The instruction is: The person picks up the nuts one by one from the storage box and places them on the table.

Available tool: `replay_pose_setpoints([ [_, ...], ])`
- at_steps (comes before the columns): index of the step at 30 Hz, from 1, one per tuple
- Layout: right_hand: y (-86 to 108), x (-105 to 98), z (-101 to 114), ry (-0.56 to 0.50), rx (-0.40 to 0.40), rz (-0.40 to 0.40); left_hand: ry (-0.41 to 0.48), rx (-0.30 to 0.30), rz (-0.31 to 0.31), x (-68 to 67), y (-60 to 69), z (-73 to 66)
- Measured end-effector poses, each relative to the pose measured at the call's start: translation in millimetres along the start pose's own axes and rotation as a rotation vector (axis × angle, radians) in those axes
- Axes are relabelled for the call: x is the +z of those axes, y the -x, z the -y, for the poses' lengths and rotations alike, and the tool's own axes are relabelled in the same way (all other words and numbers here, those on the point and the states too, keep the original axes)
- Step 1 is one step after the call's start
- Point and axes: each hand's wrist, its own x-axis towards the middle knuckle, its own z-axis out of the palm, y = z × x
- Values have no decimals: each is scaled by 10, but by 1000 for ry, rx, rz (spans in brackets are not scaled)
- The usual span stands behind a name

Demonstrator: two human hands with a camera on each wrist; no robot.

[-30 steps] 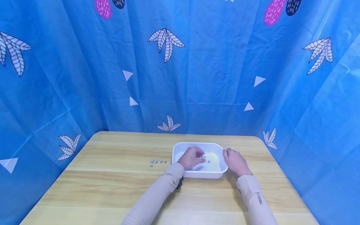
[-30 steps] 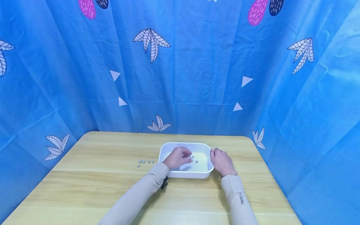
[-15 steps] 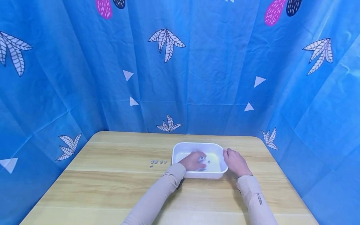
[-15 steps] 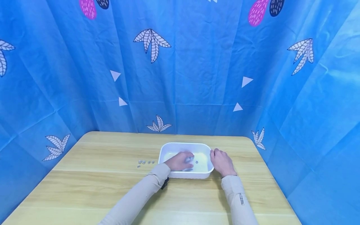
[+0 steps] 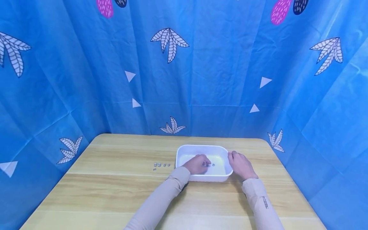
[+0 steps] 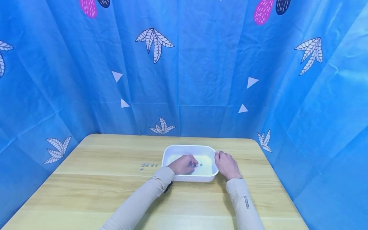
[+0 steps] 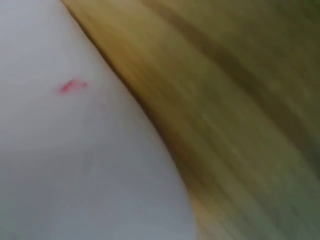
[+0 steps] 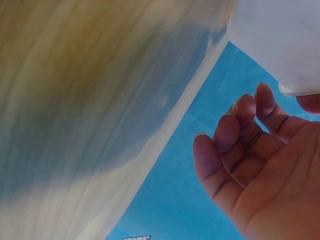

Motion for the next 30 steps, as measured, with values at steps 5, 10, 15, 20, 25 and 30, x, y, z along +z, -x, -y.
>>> replay_pose_setpoints([
  [5,8,5,9,-4,3,11,-63,28,17,4,6,14],
  [10,13,3,20,-5,1,12,-100,62,16,4,-4,17],
  [15,13,-11,19,-2,1,10,-92,29,23,-5,2,-4],
  [20,8,-6,19,1,-3,14,-120,3,55,-13,22,-23],
  [25,1,11,6,2,-2,18,-194,2,59,-53,44,-86],
  [30,-10,10,-1,4,4,19,-207,-35,43,-73,51,-92],
])
